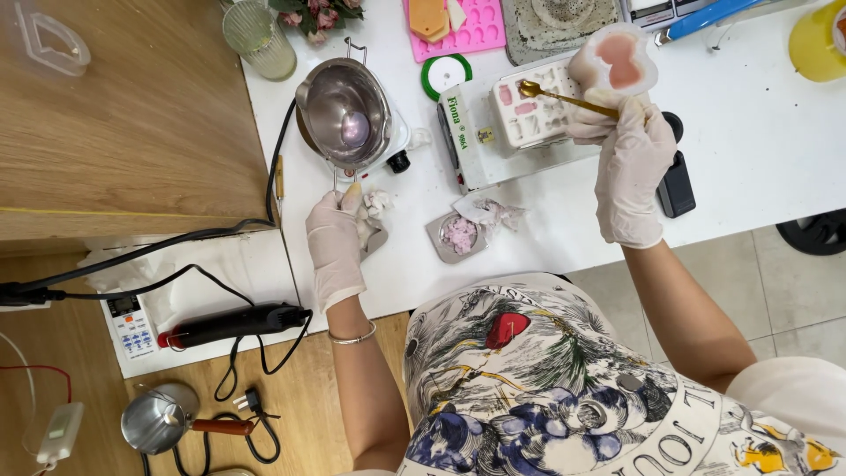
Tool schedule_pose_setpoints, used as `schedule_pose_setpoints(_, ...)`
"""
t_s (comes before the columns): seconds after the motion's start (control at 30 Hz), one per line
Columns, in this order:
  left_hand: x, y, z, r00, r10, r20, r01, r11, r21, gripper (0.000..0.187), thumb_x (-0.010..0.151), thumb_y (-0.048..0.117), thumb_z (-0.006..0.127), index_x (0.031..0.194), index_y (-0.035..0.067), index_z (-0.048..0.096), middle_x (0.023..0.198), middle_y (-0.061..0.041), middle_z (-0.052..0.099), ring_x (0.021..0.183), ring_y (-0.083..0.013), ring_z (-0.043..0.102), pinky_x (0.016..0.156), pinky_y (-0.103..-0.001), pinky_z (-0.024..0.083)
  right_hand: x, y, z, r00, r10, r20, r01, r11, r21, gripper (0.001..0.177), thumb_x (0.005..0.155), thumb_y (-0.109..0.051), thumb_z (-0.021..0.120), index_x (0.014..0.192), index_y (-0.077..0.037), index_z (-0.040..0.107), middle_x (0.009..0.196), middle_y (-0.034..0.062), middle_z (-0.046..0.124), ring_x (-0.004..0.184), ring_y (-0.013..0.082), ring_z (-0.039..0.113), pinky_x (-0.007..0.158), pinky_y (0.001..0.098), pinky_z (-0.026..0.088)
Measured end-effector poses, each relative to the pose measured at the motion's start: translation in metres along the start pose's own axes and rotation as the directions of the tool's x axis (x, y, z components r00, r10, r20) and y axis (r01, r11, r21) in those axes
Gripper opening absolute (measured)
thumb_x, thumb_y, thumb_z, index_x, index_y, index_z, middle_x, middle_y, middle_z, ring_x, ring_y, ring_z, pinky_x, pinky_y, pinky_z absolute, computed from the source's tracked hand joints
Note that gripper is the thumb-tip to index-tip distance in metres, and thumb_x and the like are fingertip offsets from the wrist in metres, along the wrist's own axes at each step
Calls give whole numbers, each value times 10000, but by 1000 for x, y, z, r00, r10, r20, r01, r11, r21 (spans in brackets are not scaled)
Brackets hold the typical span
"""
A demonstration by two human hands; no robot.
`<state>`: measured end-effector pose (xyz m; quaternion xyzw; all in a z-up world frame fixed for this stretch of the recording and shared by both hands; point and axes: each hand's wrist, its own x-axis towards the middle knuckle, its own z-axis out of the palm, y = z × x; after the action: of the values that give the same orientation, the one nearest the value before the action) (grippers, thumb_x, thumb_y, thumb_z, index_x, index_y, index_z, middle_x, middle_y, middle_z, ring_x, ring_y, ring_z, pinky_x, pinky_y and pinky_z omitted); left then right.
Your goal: Melting and mixing purple candle wax in a pot using a spoon and a heat gun at a workbench.
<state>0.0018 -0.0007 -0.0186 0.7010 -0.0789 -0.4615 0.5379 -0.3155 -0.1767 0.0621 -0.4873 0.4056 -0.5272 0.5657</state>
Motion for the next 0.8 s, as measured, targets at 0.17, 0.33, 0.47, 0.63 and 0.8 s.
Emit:
schedule_pose_setpoints(0.17, 0, 3, 1, 998, -63, 17, 64, 990, -128, 239, 1003, 162, 651, 829, 12, 585, 667, -19, 569, 478, -82, 458, 394, -262, 359, -9, -5, 9, 998, -56, 16, 58, 986, -154, 368, 1188, -205, 426, 1227, 95, 635, 1049, 166, 736, 853, 205, 724, 814, 302, 604)
schedule_pose_setpoints(0.33, -4, 5, 1, 999, -50, 6, 50, 996, -72, 265, 1004, 175, 652, 816, 16, 556, 653, -11, 557, 460, -72, 431, 375, -261, 323, -18, -13, 13, 986, -149, 70, 163, 942, -292, 327, 1200, -169, 424, 1266, 82, 622, 1140, 174, 726, 920, 209, 736, 875, 308, 604)
schedule_pose_setpoints(0.47, -13, 14, 2, 1000, -23, -2, 23, 999, 27, 293, 1024, 212, 637, 811, 29, 555, 629, 0, 528, 437, -63, 367, 372, -261, 285, -24, -19, 14, 961, -248, 119, 275, 891, -361, 294, 1217, -153, 422, 1298, 82, 580, 1238, 187, 720, 979, 218, 741, 936, 328, 611)
schedule_pose_setpoints(0.63, -14, 15, 2, 1000, -16, -7, 17, 998, 61, 289, 1027, 211, 626, 811, 34, 552, 625, 5, 532, 432, -65, 379, 369, -264, 284, -25, -19, 16, 920, -344, 187, 392, 823, -411, 243, 1232, -129, 439, 1296, 80, 545, 1279, 181, 715, 1033, 221, 745, 979, 337, 631)
schedule_pose_setpoints(0.8, 5, -4, -2, 997, -78, -2, 78, 992, -100, 233, 1014, 175, 622, 839, 27, 578, 645, 8, 555, 456, -65, 425, 387, -253, 334, -30, -23, 26, 877, -397, 271, 479, 689, -544, 233, 1203, -97, 471, 1287, 101, 562, 1236, 214, 705, 996, 235, 740, 921, 336, 625)
